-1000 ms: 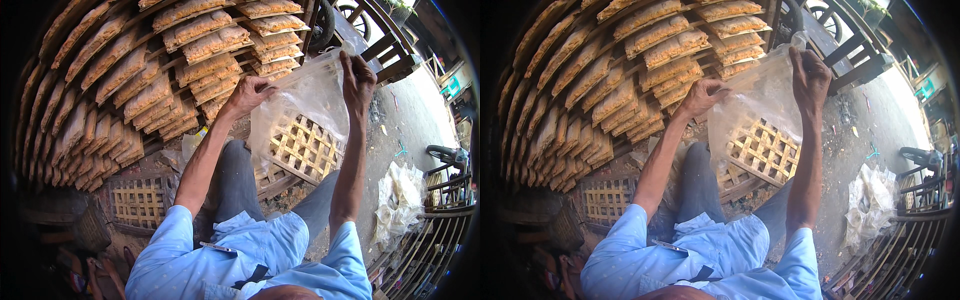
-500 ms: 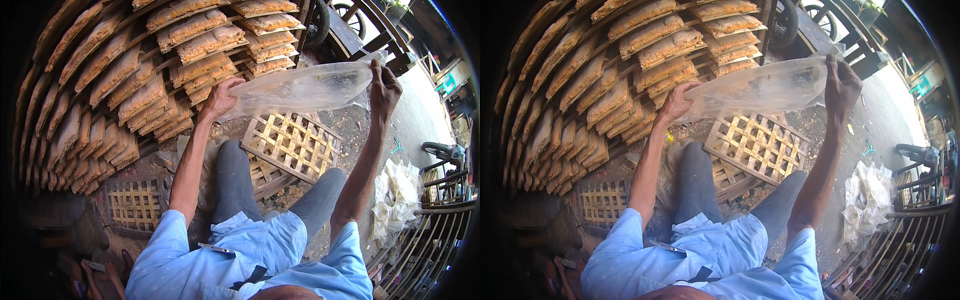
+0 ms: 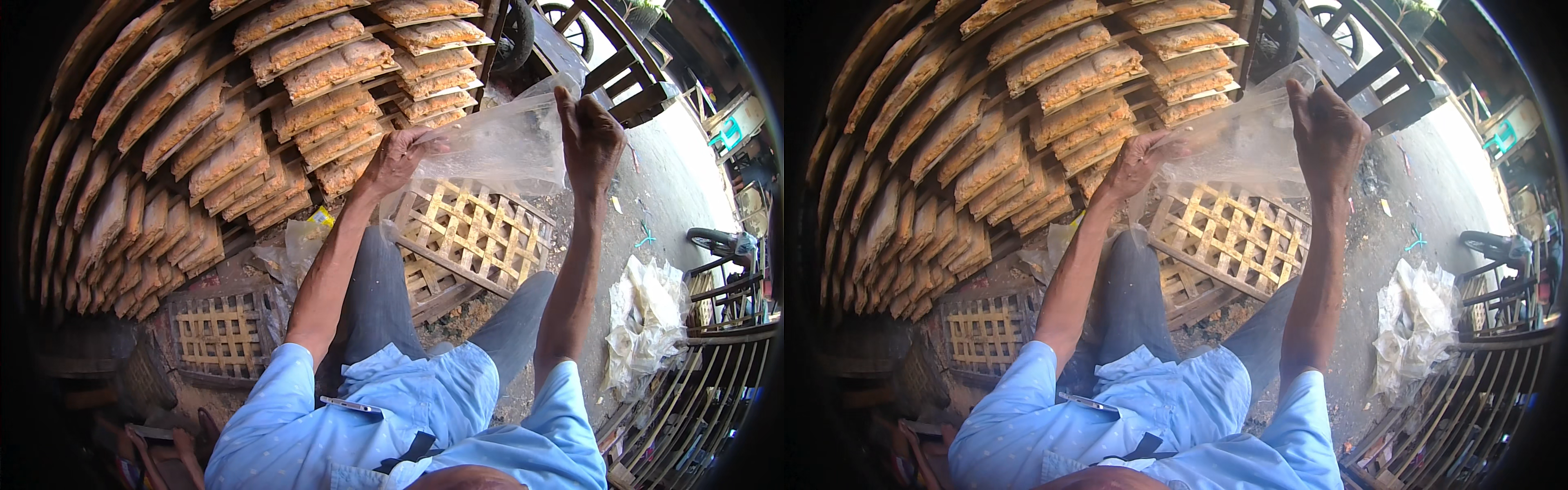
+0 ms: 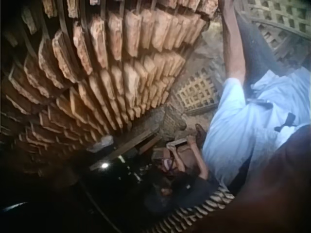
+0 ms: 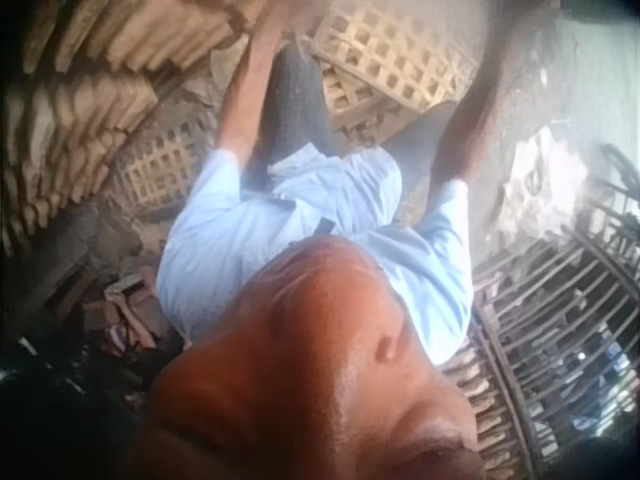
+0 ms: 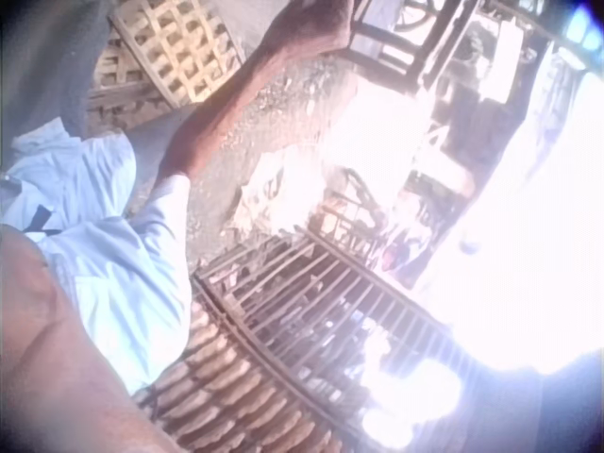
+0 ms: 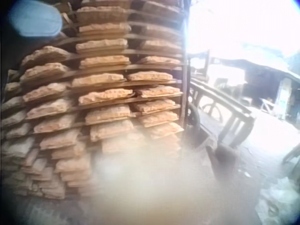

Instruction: The person sits on the ground and assembles a wooden lattice frame by hand, inserting thin wooden strips into the grid. They then place a clear plastic sheet over the frame and continue adjusting the wooden pieces.

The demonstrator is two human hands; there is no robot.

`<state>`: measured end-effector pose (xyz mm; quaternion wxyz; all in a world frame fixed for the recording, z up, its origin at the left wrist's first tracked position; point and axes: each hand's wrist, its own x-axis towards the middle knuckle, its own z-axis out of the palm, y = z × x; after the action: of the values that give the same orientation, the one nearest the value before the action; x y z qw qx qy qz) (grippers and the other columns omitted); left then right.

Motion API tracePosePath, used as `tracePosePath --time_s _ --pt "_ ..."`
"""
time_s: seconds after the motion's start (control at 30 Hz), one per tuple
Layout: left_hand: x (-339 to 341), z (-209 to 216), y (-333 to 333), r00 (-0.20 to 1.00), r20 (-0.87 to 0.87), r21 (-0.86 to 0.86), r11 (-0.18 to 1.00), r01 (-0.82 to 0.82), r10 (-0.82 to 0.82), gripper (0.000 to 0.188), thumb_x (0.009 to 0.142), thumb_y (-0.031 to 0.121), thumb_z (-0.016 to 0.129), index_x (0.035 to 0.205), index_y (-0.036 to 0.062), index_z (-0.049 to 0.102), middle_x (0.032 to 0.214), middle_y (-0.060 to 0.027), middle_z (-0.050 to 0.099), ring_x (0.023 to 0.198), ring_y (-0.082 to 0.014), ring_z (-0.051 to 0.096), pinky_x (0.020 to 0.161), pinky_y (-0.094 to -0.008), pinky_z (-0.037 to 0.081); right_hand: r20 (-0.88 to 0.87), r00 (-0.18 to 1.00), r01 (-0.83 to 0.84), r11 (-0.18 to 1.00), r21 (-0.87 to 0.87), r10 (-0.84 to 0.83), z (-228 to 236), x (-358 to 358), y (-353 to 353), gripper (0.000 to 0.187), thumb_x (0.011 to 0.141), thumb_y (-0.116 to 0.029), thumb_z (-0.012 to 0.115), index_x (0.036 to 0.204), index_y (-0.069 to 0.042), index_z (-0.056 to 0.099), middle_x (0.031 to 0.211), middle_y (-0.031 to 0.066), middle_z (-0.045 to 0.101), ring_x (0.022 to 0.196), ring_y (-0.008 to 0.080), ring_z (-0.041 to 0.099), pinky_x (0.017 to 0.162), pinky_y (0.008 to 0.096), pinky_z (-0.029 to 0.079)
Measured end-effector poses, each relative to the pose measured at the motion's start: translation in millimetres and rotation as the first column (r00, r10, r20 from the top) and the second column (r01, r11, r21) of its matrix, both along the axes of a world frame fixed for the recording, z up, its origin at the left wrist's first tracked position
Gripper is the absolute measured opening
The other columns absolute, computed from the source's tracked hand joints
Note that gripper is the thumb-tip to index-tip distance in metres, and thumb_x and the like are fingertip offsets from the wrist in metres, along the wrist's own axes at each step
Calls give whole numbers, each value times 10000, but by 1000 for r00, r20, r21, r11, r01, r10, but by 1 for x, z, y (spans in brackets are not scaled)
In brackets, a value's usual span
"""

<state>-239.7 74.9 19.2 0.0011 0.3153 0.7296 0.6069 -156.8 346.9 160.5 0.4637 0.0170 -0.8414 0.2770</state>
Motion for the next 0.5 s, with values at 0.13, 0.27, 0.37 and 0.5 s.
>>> tracePosePath --time_s 0.13,0.27,0.37,0.5 --pt "8 3 0 927 -321 -32 976 -216 194 333 1049 244 685 1342 90 726 1078 -127 808 1057 -183 758 963 -342 571 143 983 -119 993 -10 119 -7 8 -26 500 1013 -351 761 687 -28 564 542 43 451 524 113 366 519 362 399" --pt "6 7 10 997 -77 86 996 -3 10 307 1041 264 713 1277 73 760 1082 -89 800 997 -153 756 890 -298 592 213 949 -256 962 89 233 -5 7 -49 492 1010 -354 755 714 -6 572 558 126 505 506 224 384 534 404 432" --pt "-4 -10 -12 974 180 257 962 89 -138 297 1030 244 733 1280 86 765 1096 -63 798 956 -155 740 903 -332 602 195 980 -49 996 74 34 0 7 -28 501 1018 -368 741 712 -11 568 557 122 497 514 216 360 539 409 436" --pt "-3 6 -26 962 -143 -440 856 -272 232 366 985 315 775 1243 56 773 1109 -169 794 996 -272 763 897 -411 599 238 968 -93 993 66 75 -3 10 -17 460 1011 -328 753 725 -9 585 569 127 515 508 254 394 552 417 449"
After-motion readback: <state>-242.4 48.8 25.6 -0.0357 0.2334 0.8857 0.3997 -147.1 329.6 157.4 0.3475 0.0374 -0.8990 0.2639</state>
